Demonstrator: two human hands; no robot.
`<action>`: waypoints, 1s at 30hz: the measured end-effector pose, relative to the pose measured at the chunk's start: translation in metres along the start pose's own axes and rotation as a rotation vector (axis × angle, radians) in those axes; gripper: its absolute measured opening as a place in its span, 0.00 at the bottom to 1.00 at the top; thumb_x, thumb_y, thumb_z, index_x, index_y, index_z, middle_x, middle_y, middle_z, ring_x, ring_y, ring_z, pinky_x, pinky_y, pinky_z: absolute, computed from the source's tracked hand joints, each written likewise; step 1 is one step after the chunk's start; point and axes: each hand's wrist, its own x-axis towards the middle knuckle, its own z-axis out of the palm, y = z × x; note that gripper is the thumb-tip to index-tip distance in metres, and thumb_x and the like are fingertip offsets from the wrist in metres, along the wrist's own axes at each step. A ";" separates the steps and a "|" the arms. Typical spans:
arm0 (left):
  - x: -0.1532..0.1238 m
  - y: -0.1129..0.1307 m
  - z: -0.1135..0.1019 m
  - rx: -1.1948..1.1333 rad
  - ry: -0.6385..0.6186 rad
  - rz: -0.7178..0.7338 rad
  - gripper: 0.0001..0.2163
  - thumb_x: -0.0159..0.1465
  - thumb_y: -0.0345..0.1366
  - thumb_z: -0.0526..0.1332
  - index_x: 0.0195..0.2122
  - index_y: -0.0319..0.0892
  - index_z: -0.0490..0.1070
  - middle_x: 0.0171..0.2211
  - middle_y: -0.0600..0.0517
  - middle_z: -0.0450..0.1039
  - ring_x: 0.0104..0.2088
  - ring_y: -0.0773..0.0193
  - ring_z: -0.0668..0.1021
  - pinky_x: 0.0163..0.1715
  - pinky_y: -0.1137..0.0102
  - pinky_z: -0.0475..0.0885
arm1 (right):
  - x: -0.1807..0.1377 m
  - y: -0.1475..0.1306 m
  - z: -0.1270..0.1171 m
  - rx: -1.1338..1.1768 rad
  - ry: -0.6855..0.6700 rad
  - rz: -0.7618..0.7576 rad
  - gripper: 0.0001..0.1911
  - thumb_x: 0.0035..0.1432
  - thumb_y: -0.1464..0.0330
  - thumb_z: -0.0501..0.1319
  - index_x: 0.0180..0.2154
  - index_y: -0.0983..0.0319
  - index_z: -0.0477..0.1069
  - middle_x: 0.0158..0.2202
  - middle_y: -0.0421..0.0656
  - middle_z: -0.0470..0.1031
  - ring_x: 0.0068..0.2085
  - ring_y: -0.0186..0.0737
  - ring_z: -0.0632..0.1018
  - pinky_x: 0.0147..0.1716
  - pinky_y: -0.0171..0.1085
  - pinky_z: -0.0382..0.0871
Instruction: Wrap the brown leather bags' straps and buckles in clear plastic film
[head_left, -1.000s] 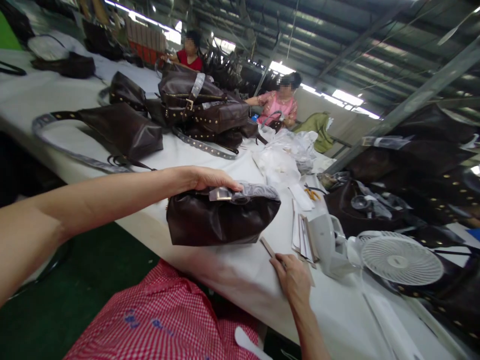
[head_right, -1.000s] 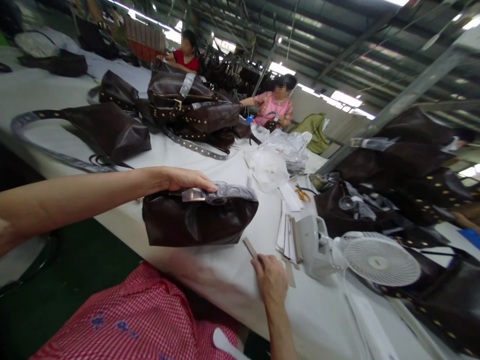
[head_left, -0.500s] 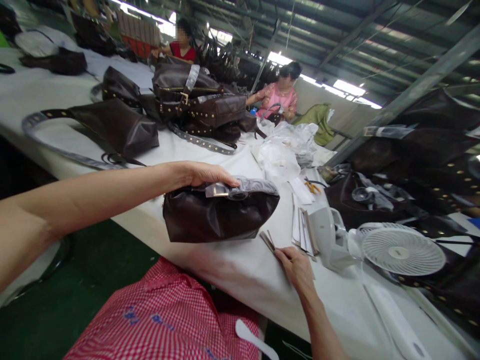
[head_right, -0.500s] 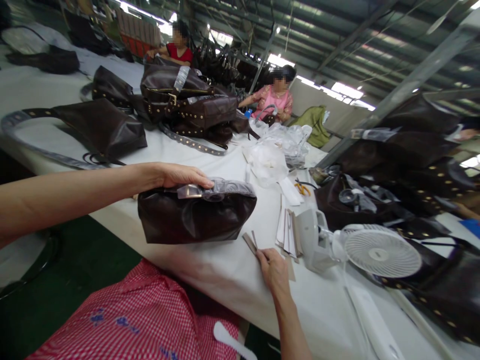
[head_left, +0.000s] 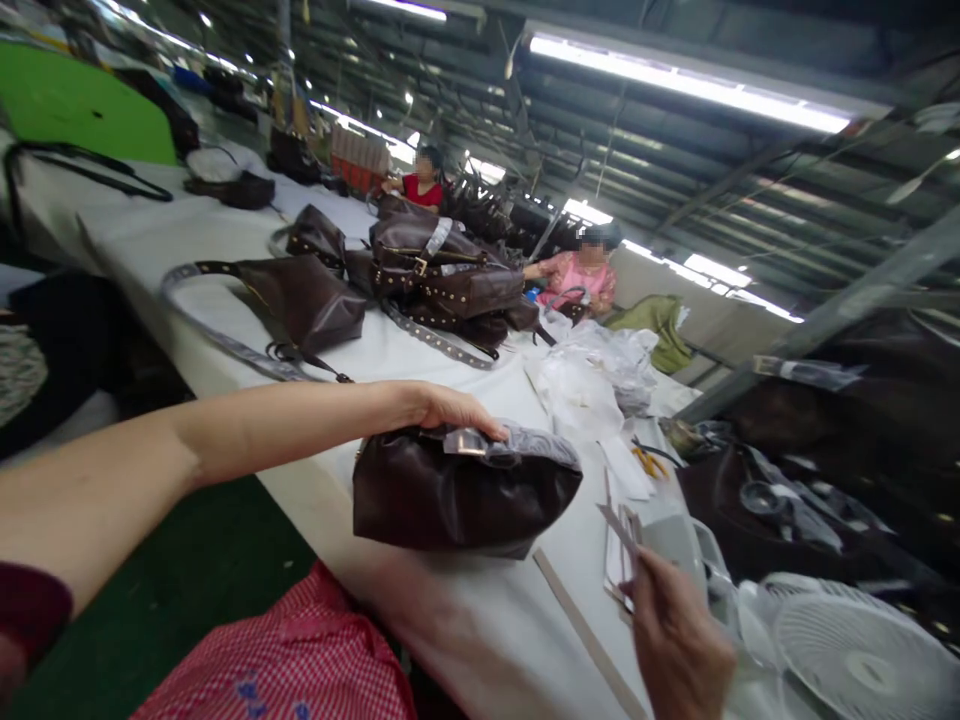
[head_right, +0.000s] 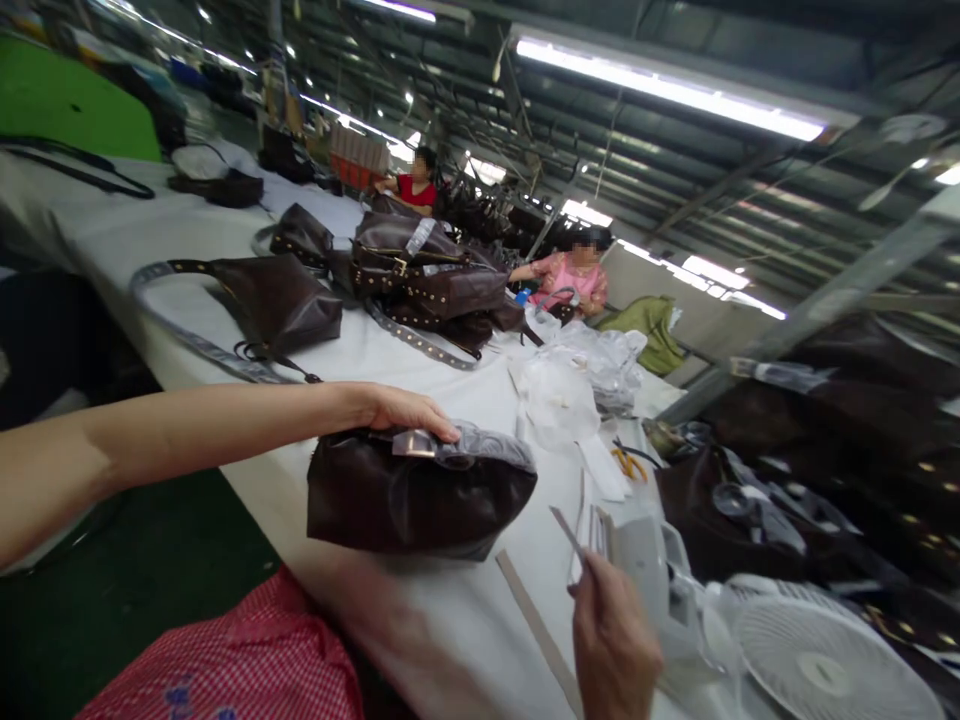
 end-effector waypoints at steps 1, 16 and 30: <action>0.001 -0.001 -0.001 -0.006 -0.008 -0.008 0.16 0.49 0.48 0.68 0.29 0.40 0.76 0.26 0.49 0.78 0.30 0.56 0.78 0.36 0.63 0.74 | 0.004 -0.018 -0.005 0.039 0.066 -0.062 0.17 0.65 0.61 0.52 0.43 0.64 0.74 0.37 0.48 0.77 0.34 0.40 0.78 0.34 0.35 0.69; 0.001 -0.003 -0.004 -0.063 -0.035 -0.034 0.15 0.49 0.49 0.68 0.27 0.42 0.75 0.25 0.48 0.78 0.33 0.54 0.79 0.36 0.62 0.75 | 0.002 -0.115 0.022 0.744 -0.271 0.472 0.19 0.53 0.53 0.62 0.38 0.60 0.80 0.36 0.47 0.77 0.39 0.45 0.77 0.40 0.40 0.70; 0.003 -0.006 -0.006 -0.098 -0.003 0.006 0.17 0.46 0.49 0.71 0.28 0.40 0.74 0.24 0.51 0.78 0.28 0.58 0.78 0.32 0.65 0.75 | 0.009 -0.152 0.031 1.095 -0.240 0.889 0.24 0.43 0.54 0.69 0.41 0.62 0.80 0.43 0.46 0.80 0.48 0.50 0.76 0.53 0.44 0.66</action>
